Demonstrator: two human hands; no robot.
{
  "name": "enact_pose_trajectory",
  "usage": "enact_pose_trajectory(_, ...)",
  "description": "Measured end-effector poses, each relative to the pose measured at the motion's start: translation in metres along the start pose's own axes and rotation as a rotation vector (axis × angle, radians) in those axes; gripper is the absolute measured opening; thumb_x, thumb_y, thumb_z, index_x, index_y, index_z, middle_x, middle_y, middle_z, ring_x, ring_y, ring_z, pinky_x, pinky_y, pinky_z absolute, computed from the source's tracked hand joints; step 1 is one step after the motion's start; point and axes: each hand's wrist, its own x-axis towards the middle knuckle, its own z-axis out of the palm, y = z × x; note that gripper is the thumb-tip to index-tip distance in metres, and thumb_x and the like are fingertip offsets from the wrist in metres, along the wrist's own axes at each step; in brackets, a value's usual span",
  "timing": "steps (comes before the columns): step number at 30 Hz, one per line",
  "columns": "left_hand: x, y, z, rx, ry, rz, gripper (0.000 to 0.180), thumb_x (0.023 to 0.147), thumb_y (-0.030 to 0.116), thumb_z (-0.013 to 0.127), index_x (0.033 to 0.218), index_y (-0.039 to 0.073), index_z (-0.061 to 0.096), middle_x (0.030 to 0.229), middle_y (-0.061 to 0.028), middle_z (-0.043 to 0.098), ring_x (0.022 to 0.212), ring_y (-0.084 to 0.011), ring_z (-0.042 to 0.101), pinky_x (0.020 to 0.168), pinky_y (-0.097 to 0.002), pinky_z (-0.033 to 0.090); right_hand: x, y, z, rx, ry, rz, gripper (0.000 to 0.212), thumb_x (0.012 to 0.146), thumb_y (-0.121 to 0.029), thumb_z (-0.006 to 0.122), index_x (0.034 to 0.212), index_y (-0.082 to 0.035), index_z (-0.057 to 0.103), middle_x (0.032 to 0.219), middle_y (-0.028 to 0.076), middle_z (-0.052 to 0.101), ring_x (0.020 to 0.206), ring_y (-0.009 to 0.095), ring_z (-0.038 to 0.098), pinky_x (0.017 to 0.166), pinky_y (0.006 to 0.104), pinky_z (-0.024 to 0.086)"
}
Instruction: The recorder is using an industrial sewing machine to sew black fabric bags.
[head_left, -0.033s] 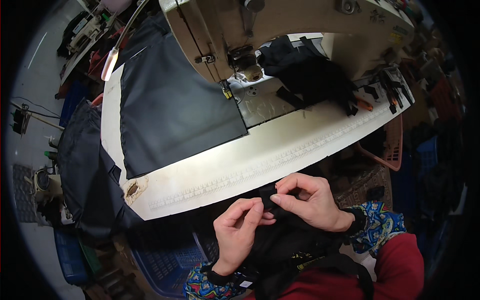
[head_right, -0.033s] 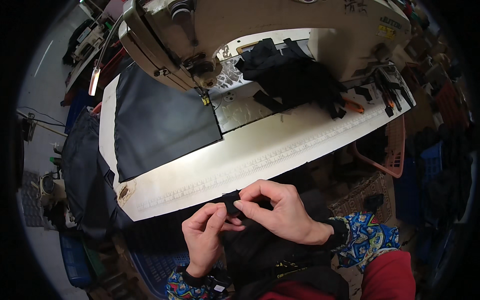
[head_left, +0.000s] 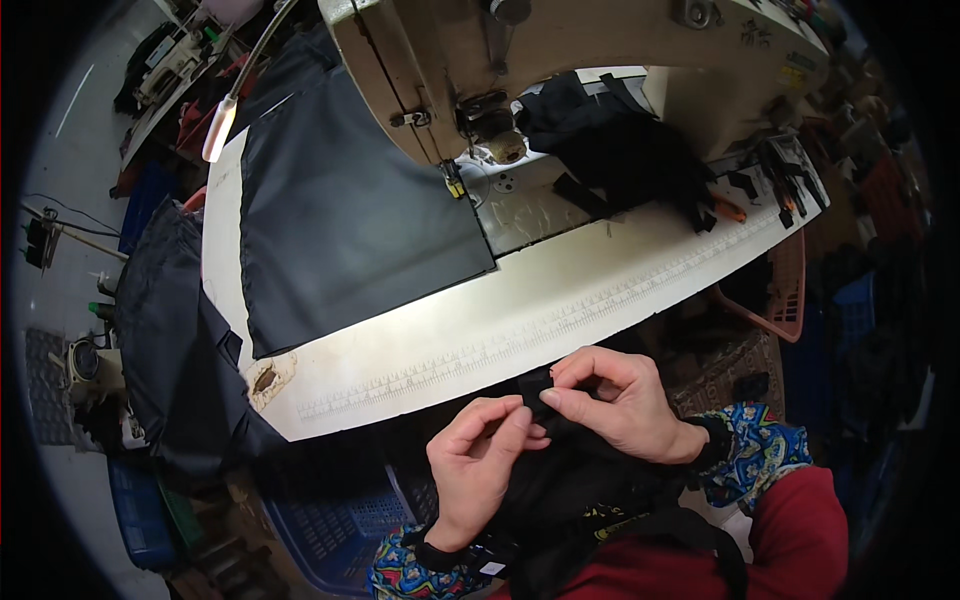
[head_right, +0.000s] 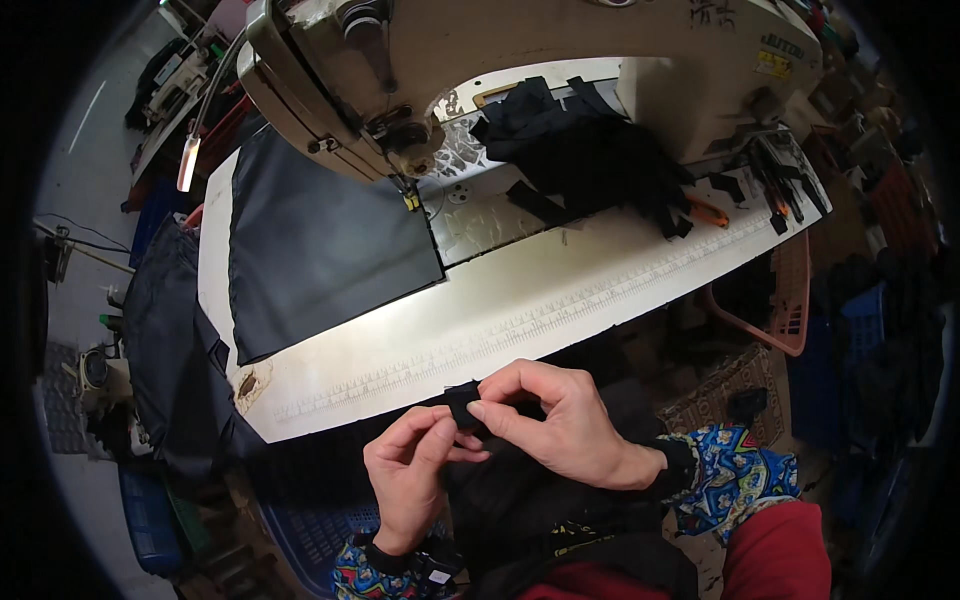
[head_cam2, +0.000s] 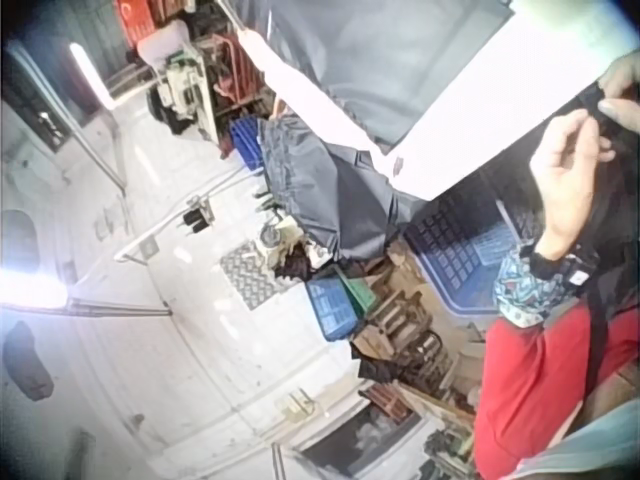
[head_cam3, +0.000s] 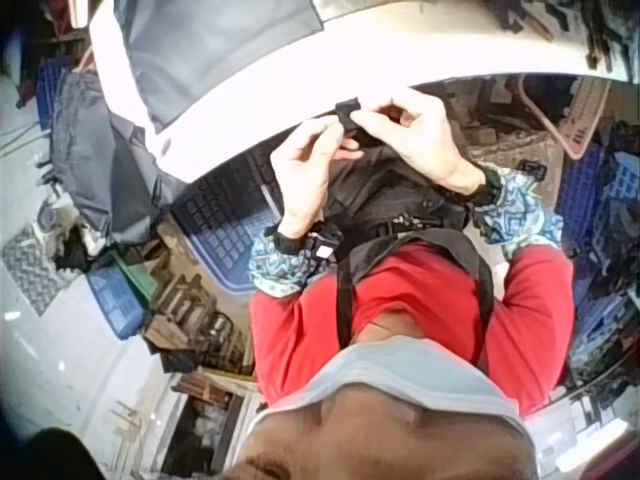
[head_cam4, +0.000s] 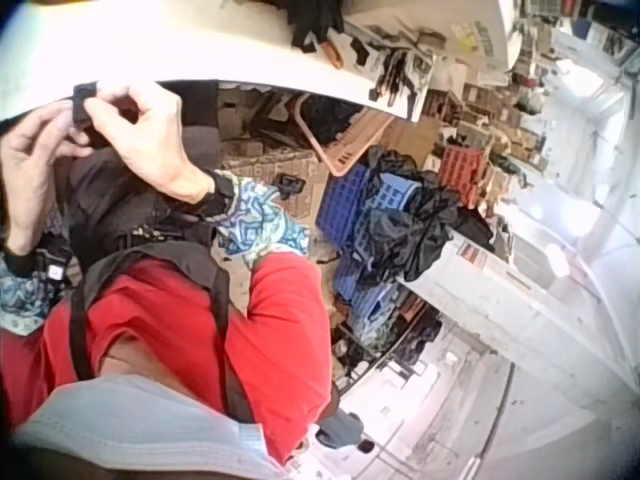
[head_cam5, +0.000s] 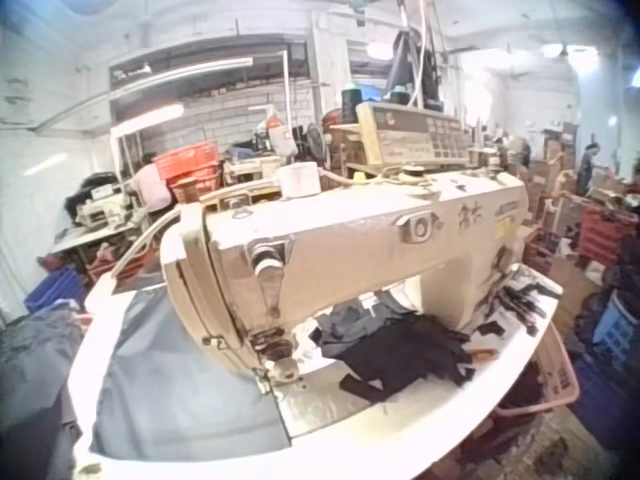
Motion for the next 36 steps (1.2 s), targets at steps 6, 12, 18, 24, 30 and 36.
enact_pose_trajectory(6, 0.011, 0.002, -0.014, 0.277, 0.059, 0.124, 0.011, 0.094, -0.006, 0.066, 0.104, -0.009, 0.068, 0.092, -0.0116, 0.069, 0.077, -0.017, 0.071, 0.072, -0.0299, 0.062, 0.029, -0.005, -0.008, -0.375, -0.161, -0.313, 0.011, 0.09, -0.007, 0.073, 0.096, 0.002, 0.07, 0.088, 0.012, 0.071, 0.076, 0.024, 0.069, 0.067, 0.0314, 0.053)
enact_pose_trajectory(12, 0.045, 0.027, -0.033, 0.812, -0.033, 0.398, 0.009, 0.088, -0.004, 0.072, 0.096, -0.004, 0.073, 0.084, -0.0098, 0.069, 0.069, -0.0158, 0.069, 0.061, -0.0269, 0.055, 0.12, -0.011, -0.02, -1.231, -0.155, -0.955, 0.016, 0.073, -0.011, 0.067, 0.087, -0.005, 0.065, 0.084, 0.006, 0.058, 0.082, 0.022, 0.063, 0.064, 0.0351, 0.052)
enact_pose_trajectory(18, 0.076, 0.041, -0.035, 1.041, -0.193, 0.626, 0.014, 0.082, -0.001, 0.074, 0.095, 0.0, 0.071, 0.079, -0.0094, 0.065, 0.067, -0.0224, 0.067, 0.058, -0.0322, 0.053, 0.154, -0.01, -0.022, -1.137, -0.243, -0.989, 0.013, 0.075, -0.011, 0.069, 0.077, -0.006, 0.058, 0.083, 0.005, 0.055, 0.079, 0.023, 0.062, 0.066, 0.0356, 0.052)
enact_pose_trajectory(24, 0.137, 0.053, -0.032, 1.724, -0.261, 1.279, 0.021, 0.079, 0.004, 0.066, 0.098, -0.003, 0.066, 0.082, -0.0048, 0.053, 0.073, -0.0156, 0.057, 0.058, -0.0281, 0.049, 0.161, -0.017, -0.023, -0.753, -0.176, -0.723, 0.008, 0.093, -0.01, 0.062, 0.097, -0.003, 0.065, 0.095, 0.011, 0.064, 0.08, 0.032, 0.067, 0.071, 0.0408, 0.055)
enact_pose_trajectory(30, 0.167, 0.045, -0.036, 1.582, -0.238, 1.163, 0.019, 0.077, 0.007, 0.071, 0.095, 0.003, 0.067, 0.082, -0.0033, 0.05, 0.075, -0.0164, 0.057, 0.061, -0.0296, 0.049, 0.14, -0.006, -0.034, -1.257, -0.175, -0.805, 0.021, 0.087, -0.011, 0.062, 0.106, -0.005, 0.07, 0.096, 0.007, 0.063, 0.087, 0.024, 0.065, 0.076, 0.0372, 0.053)
enact_pose_trajectory(36, 0.154, 0.051, -0.032, 1.541, -0.117, 1.061, 0.03, 0.073, 0.007, 0.078, 0.101, 0.006, 0.067, 0.092, -0.0062, 0.056, 0.084, -0.0227, 0.058, 0.074, -0.0362, 0.049, 0.138, 0.004, -0.031, -1.493, -0.138, -0.933, 0.024, 0.085, -0.019, 0.062, 0.104, -0.01, 0.073, 0.095, 0.002, 0.059, 0.099, 0.018, 0.058, 0.078, 0.0324, 0.047)
